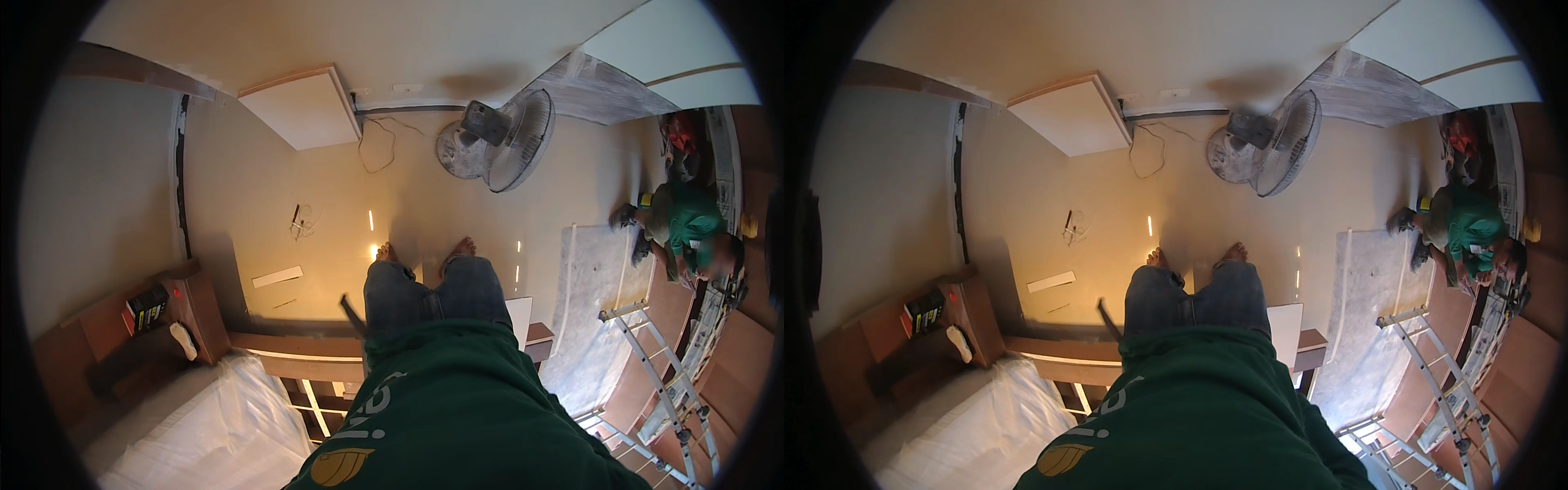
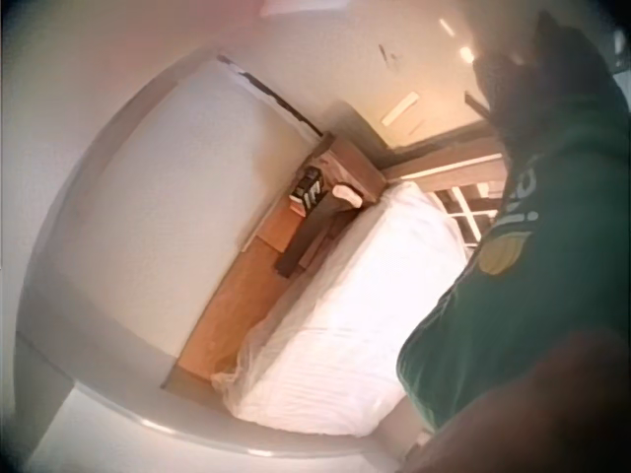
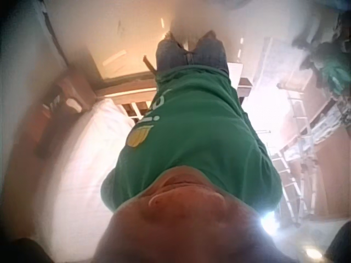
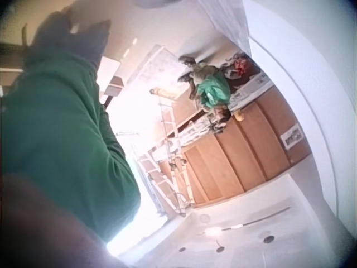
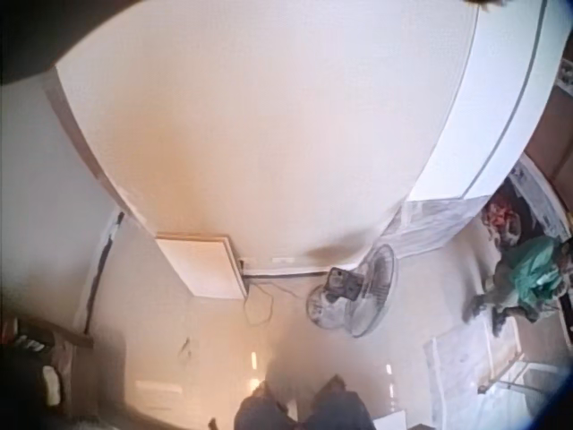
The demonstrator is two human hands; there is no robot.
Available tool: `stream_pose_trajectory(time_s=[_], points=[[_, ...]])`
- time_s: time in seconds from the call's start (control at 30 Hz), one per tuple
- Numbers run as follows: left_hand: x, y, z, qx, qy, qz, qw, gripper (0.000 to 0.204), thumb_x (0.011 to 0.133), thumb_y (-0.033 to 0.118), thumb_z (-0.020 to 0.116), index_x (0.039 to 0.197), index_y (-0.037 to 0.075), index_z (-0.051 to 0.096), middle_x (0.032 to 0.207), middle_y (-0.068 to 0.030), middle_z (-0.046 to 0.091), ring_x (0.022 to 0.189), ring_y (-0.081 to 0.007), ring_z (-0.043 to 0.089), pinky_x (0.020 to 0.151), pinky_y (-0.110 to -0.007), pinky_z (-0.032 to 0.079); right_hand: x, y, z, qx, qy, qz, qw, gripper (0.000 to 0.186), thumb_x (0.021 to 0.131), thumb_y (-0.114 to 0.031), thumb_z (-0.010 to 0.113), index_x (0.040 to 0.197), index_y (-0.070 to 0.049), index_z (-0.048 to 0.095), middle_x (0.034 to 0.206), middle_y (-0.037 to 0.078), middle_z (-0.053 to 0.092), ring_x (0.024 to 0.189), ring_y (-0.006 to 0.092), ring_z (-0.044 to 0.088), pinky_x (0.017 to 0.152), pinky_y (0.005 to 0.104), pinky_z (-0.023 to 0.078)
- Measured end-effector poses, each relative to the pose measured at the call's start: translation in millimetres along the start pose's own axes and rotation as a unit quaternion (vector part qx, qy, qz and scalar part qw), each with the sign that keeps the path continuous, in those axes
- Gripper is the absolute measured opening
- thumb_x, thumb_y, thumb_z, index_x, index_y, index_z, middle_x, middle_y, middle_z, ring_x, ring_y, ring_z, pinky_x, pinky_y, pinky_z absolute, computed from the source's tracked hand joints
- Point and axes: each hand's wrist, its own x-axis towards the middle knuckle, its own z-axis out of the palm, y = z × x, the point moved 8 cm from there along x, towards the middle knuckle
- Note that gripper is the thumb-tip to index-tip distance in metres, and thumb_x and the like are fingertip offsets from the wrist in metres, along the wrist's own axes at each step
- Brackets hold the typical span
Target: The person uses a utility knife and a ruler to cut a white board on a wooden surface. They then wipe the board with a cloth and measure it with a ruler while sitting on the floor.
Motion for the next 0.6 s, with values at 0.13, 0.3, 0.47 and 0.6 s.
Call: stream_pose_trajectory(time_s=[0.13, 0.3, 0.47, 0.6], points=[[-12.6, -15.0, -4.7, -0.018, -0.003, -0.024, 1.0, 0.028, 0.093, 0.023, 0.081, 0.107, 0.0, 0.073, 0.084, -0.0045, 0.069, 0.069, -0.0118, 0.063, 0.064, -0.031, 0.052, -3.1, 3.1, 7.4, -0.023, 0.017, 0.006, 1.0, 0.037, 0.094, -0.032, 0.067, 0.122, -0.009, 0.073, 0.115, 0.018, 0.076, 0.105, 0.0294, 0.073, 0.092, 0.0414, 0.057], [-27.7, -32.3, -7.6, -0.032, -0.008, -0.05, 0.998, 0.029, 0.093, 0.024, 0.081, 0.107, -0.001, 0.073, 0.084, -0.0044, 0.069, 0.068, -0.0116, 0.063, 0.063, -0.031, 0.052, -10.6, 6.9, 12.9, -0.053, 0.026, 0.009, 0.998, 0.036, 0.094, -0.032, 0.066, 0.122, -0.009, 0.073, 0.115, 0.018, 0.076, 0.105, 0.0295, 0.073, 0.092, 0.0414, 0.057], [-32.9, -43.1, -14.5, -0.039, -0.009, -0.073, 0.997, 0.031, 0.093, 0.025, 0.081, 0.108, -0.001, 0.074, 0.083, -0.0044, 0.069, 0.067, -0.0115, 0.063, 0.062, -0.03, 0.052, -18.0, 18.7, 22.0, -0.076, 0.025, 0.017, 0.997, 0.036, 0.094, -0.031, 0.066, 0.122, -0.009, 0.073, 0.115, 0.018, 0.076, 0.105, 0.0295, 0.073, 0.092, 0.0414, 0.057], [-33.7, -40.1, -16.8, -0.039, -0.012, -0.077, 0.996, 0.032, 0.093, 0.025, 0.082, 0.109, -0.001, 0.074, 0.083, -0.0043, 0.069, 0.067, -0.0113, 0.063, 0.061, -0.03, 0.052, -22.9, 32.7, 26.5, -0.084, 0.029, 0.024, 0.996, 0.036, 0.095, -0.03, 0.066, 0.122, -0.009, 0.074, 0.115, 0.018, 0.076, 0.105, 0.0296, 0.073, 0.092, 0.0414, 0.057]])
